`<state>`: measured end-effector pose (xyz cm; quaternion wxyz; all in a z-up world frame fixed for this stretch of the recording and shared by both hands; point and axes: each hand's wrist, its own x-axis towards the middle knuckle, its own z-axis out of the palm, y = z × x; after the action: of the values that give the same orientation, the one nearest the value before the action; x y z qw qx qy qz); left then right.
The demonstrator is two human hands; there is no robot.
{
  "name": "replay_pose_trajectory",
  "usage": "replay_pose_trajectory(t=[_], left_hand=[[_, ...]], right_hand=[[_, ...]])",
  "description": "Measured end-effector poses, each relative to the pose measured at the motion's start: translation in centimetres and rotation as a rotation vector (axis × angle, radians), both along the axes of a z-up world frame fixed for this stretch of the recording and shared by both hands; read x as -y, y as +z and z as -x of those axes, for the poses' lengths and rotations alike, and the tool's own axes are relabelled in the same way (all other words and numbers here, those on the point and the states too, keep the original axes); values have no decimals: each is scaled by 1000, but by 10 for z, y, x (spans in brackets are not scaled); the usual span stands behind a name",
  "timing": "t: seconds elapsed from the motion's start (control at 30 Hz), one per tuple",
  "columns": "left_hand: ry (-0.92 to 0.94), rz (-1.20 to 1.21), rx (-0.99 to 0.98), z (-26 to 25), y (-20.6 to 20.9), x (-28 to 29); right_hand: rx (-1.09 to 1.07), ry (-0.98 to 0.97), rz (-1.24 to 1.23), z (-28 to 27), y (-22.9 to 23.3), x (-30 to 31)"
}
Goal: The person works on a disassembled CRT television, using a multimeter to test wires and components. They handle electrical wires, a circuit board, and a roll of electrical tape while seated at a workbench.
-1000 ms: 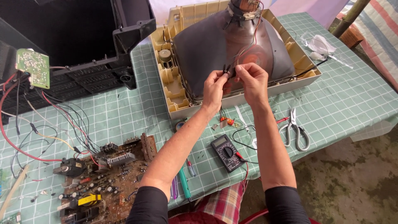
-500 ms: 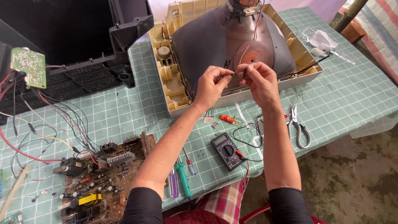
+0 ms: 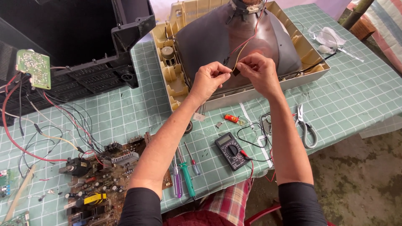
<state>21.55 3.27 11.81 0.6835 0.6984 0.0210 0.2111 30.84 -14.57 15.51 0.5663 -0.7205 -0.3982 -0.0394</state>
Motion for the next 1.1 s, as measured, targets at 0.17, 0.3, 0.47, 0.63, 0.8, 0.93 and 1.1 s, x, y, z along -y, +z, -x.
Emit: replay_pose_trajectory(t=[0.17, 0.3, 0.47, 0.63, 0.8, 0.93, 1.1], left_hand=[[-46, 86, -36, -9, -10, -5], [-112, 158, -68, -6, -9, -6], [-140, 179, -106, -7, -13, -9], [-170, 174, -144, -4, -8, -7], [-158, 193, -138, -7, -12, -5], [-154, 210, -127, 3, -1, -2], [-143, 214, -135, 6, 5, -2]], right_hand=[[-52, 47, 1, 2, 8, 1], [-134, 72, -5, 2, 6, 0], [-209, 98, -6, -5, -3, 0], [-259, 121, 4, -6, -1, -1], [-322, 130, -11, -10, -4, -1], [-309, 125, 28, -13, -7, 0], [-283, 123, 77, -7, 0, 0]])
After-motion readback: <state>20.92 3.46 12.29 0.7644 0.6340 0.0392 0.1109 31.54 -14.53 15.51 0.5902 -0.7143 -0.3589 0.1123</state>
